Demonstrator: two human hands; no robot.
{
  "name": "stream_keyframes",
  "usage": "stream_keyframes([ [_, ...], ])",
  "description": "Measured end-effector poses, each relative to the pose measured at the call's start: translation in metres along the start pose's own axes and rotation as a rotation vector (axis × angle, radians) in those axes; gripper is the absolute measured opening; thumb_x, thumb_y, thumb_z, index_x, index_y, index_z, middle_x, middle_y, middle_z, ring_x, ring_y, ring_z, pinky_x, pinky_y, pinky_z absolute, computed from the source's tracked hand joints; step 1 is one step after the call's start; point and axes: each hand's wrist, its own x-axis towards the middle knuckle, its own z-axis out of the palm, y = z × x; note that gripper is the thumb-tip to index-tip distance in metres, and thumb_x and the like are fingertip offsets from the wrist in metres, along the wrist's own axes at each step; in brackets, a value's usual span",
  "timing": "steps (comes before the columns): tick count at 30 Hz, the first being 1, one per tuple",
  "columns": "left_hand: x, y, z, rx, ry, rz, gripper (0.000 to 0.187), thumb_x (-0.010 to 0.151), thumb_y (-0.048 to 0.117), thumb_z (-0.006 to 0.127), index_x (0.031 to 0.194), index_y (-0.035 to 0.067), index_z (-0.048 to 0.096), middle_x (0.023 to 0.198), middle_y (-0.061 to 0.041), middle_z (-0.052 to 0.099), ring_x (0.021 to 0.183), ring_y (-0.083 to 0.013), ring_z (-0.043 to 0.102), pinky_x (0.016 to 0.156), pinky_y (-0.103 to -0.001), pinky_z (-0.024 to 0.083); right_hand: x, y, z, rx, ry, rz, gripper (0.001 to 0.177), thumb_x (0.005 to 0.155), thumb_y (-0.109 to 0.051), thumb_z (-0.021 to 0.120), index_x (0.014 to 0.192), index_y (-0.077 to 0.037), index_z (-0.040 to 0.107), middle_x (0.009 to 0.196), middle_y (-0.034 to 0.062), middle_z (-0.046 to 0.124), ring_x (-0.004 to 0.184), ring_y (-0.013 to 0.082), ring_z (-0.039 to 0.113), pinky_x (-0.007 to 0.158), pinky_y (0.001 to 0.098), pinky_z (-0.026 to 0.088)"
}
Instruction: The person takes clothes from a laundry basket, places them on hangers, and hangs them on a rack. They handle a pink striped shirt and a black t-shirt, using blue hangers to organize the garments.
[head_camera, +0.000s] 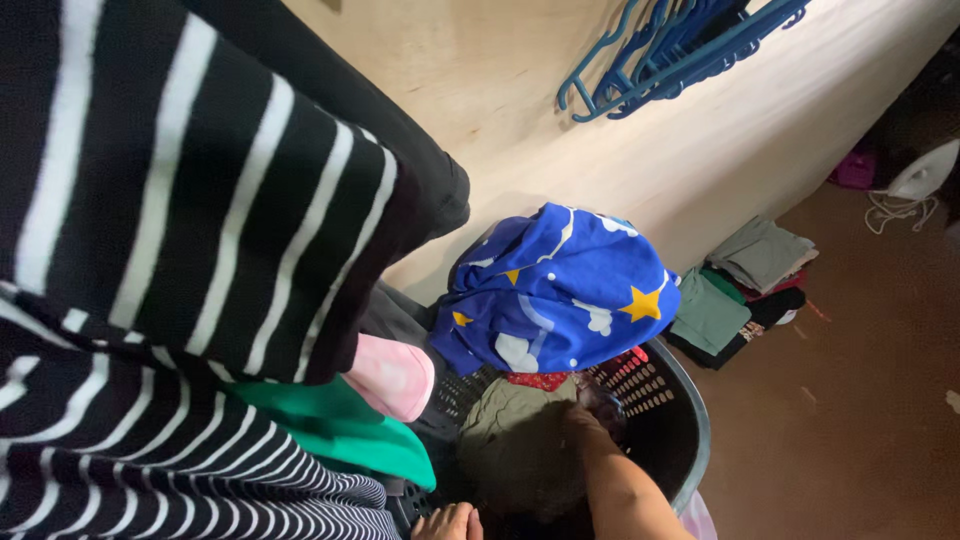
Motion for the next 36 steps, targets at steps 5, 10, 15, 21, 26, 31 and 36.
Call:
stream_keyframes([
  [5, -0.001, 0.0, 0.0, -0.009, -0.062, -0.029, 0.017, 0.077, 0.033, 0.074, 0.089, 0.021, 0.07, 0.078, -0.003, 0.07, 0.073, -0.0281, 0.07, 0.064, -0.059, 0.052, -0.012, 0.007, -0.002, -0.008, 0.016, 0.016, 0.032, 0.08, -0.021, 0.075, 0.107, -0.004, 0.075, 0.101, 0.0154, 0.073, 0.093, 0.0258, 0.07, 0.077, 0.0396, 0.057],
  [10, 0.001, -0.001, 0.003, 0.019, 0.079, 0.044, 0.016, 0.074, 0.034, 0.074, 0.081, 0.021, 0.068, 0.074, -0.002, 0.069, 0.07, -0.0288, 0.07, 0.055, -0.057, 0.051, -0.01, 0.013, -0.015, -0.008, 0.061, 0.07, 0.031, 0.08, -0.02, 0.075, 0.106, -0.003, 0.075, 0.099, 0.0154, 0.073, 0.091, 0.0253, 0.07, 0.076, 0.0394, 0.056],
  [15, 0.001, -0.006, 0.006, 0.002, -0.036, 0.022, 0.016, 0.076, 0.033, 0.073, 0.083, 0.019, 0.069, 0.078, -0.003, 0.071, 0.072, -0.0304, 0.07, 0.056, -0.058, 0.05, -0.004, 0.011, -0.011, -0.007, 0.073, 0.068, 0.03, 0.08, -0.019, 0.075, 0.105, -0.003, 0.076, 0.096, 0.0153, 0.074, 0.088, 0.0248, 0.069, 0.075, 0.0392, 0.056],
  [21, -0.004, 0.004, -0.009, 0.025, 0.004, 0.013, 0.016, 0.08, 0.033, 0.069, 0.085, 0.018, 0.068, 0.082, -0.004, 0.072, 0.078, -0.0308, 0.071, 0.063, -0.056, 0.05, -0.011, 0.001, -0.014, -0.024, 0.082, 0.018, 0.029, 0.079, -0.018, 0.075, 0.104, -0.002, 0.076, 0.094, 0.0153, 0.074, 0.086, 0.0241, 0.069, 0.073, 0.039, 0.056],
  [26, -0.003, 0.018, -0.031, 0.033, 0.076, 0.01, 0.015, 0.079, 0.032, 0.068, 0.082, 0.017, 0.067, 0.078, -0.006, 0.07, 0.073, -0.0307, 0.07, 0.062, -0.054, 0.049, -0.036, -0.01, -0.024, -0.051, 0.056, -0.061, 0.028, 0.079, -0.016, 0.075, 0.103, -0.002, 0.077, 0.092, 0.0153, 0.074, 0.083, 0.0236, 0.069, 0.072, 0.0389, 0.056],
  [31, -0.004, 0.028, -0.049, 0.075, 0.06, -0.002, 0.016, 0.081, 0.031, 0.067, 0.08, 0.016, 0.065, 0.076, -0.007, 0.068, 0.073, -0.031, 0.069, 0.066, -0.053, 0.049, -0.085, -0.023, -0.007, -0.046, -0.065, -0.232, 0.027, 0.079, -0.015, 0.075, 0.103, -0.002, 0.077, 0.09, 0.0152, 0.075, 0.081, 0.023, 0.069, 0.071, 0.0387, 0.055],
  [36, -0.009, 0.035, -0.055, 0.085, 0.068, -0.054, 0.015, 0.082, 0.03, 0.067, 0.082, 0.015, 0.066, 0.08, -0.007, 0.069, 0.079, -0.0307, 0.069, 0.073, -0.052, 0.05, -0.127, -0.021, -0.009, -0.027, -0.165, -0.372, 0.026, 0.079, -0.014, 0.075, 0.102, -0.001, 0.077, 0.088, 0.0152, 0.075, 0.079, 0.0225, 0.069, 0.07, 0.0385, 0.055],
])
